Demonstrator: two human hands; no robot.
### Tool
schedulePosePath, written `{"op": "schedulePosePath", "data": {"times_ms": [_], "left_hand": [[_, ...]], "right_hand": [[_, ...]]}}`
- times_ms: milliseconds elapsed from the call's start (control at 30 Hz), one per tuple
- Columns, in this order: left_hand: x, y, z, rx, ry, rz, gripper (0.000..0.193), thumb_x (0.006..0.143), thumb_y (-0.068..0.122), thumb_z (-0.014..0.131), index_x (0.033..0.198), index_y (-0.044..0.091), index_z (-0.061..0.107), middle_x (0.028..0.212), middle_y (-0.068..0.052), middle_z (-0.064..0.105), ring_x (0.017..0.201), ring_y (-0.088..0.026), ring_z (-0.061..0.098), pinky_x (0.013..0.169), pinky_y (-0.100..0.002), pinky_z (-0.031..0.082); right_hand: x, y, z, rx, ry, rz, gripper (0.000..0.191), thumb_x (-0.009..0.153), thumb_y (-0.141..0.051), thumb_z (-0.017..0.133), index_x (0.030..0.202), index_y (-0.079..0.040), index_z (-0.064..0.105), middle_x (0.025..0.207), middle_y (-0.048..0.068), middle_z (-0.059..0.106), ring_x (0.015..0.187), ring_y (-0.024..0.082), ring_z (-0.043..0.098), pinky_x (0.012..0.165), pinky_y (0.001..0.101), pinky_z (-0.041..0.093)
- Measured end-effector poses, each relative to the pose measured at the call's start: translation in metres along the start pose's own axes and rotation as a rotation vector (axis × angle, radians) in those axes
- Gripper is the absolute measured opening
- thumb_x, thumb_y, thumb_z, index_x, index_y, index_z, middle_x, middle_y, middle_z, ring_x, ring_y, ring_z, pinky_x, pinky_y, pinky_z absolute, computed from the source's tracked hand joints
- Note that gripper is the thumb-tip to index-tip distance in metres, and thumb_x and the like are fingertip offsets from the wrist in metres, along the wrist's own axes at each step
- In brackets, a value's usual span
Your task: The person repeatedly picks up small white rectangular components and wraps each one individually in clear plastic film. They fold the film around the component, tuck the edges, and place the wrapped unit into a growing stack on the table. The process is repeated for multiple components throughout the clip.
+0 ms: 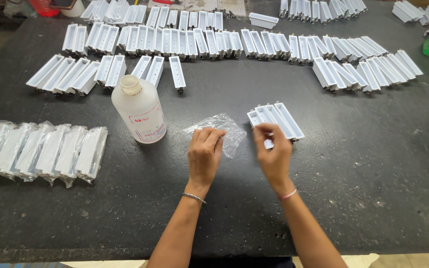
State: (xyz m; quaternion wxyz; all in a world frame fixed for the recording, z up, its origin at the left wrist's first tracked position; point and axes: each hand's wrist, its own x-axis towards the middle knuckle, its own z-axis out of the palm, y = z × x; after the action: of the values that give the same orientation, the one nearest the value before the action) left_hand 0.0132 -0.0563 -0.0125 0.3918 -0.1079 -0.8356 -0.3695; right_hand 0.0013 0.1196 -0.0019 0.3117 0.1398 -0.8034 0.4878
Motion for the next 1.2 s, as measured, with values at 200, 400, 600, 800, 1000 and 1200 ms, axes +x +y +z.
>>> {"op": "schedulePosePath", "data": {"times_ms": [200, 400, 600, 800, 1000, 1200], "left_hand": [[-0.011, 0.000, 0.002, -0.033, 0.032, 0.022, 0.021, 0.092, 0.001, 0.069, 0.113, 0.004, 0.072, 0.109, -0.007, 0.071, 0.102, -0.025, 0.066, 0.086, -0.036, 0.056], [-0.016, -0.007, -0.004, 0.035, 0.014, -0.021, 0.009, 0.090, -0.003, 0.067, 0.088, 0.005, 0.065, 0.116, -0.004, 0.074, 0.103, -0.023, 0.069, 0.083, -0.033, 0.057], [-0.013, -0.001, -0.007, 0.162, -0.028, 0.026, 0.027, 0.085, -0.007, 0.066, 0.106, 0.007, 0.077, 0.120, -0.004, 0.072, 0.105, -0.025, 0.063, 0.090, -0.036, 0.056], [-0.011, -0.002, -0.004, 0.171, -0.087, 0.009, 0.032, 0.084, -0.008, 0.065, 0.109, 0.008, 0.078, 0.132, -0.007, 0.066, 0.103, -0.026, 0.060, 0.091, -0.036, 0.055], [-0.017, -0.010, 0.005, 0.224, -0.083, -0.044, 0.036, 0.086, -0.011, 0.063, 0.116, 0.007, 0.076, 0.134, -0.006, 0.066, 0.103, -0.025, 0.059, 0.091, -0.032, 0.055], [-0.013, -0.016, -0.001, 0.242, -0.044, -0.042, 0.046, 0.084, -0.009, 0.061, 0.129, 0.000, 0.068, 0.135, -0.008, 0.066, 0.100, -0.026, 0.058, 0.094, -0.036, 0.052]], "right_hand": [[-0.026, -0.021, 0.024, -0.177, -0.336, -0.212, 0.023, 0.095, -0.012, 0.066, 0.115, 0.000, 0.066, 0.116, 0.018, 0.070, 0.111, 0.034, 0.065, 0.094, 0.0426, 0.054], [-0.031, -0.017, 0.023, -0.346, -0.375, -0.092, 0.034, 0.096, -0.020, 0.064, 0.125, -0.004, 0.066, 0.110, 0.015, 0.071, 0.105, 0.034, 0.065, 0.092, 0.0436, 0.049], [-0.023, -0.006, 0.007, -0.133, -0.324, 0.070, 0.023, 0.092, -0.023, 0.068, 0.110, -0.010, 0.074, 0.108, 0.011, 0.074, 0.101, 0.027, 0.070, 0.089, 0.0374, 0.054], [-0.002, 0.019, -0.024, -0.640, -0.064, -0.084, 0.020, 0.080, -0.024, 0.081, 0.092, -0.009, 0.075, 0.112, 0.008, 0.063, 0.108, 0.031, 0.055, 0.090, 0.0454, 0.042], [-0.005, 0.036, -0.021, -0.705, -0.182, 0.034, 0.016, 0.073, -0.021, 0.080, 0.082, -0.009, 0.074, 0.111, 0.006, 0.061, 0.105, 0.030, 0.053, 0.091, 0.0442, 0.043], [-0.014, 0.027, -0.014, -0.596, -0.304, -0.033, 0.020, 0.074, -0.021, 0.078, 0.083, -0.004, 0.073, 0.109, 0.013, 0.063, 0.099, 0.033, 0.058, 0.088, 0.0442, 0.049]]}}
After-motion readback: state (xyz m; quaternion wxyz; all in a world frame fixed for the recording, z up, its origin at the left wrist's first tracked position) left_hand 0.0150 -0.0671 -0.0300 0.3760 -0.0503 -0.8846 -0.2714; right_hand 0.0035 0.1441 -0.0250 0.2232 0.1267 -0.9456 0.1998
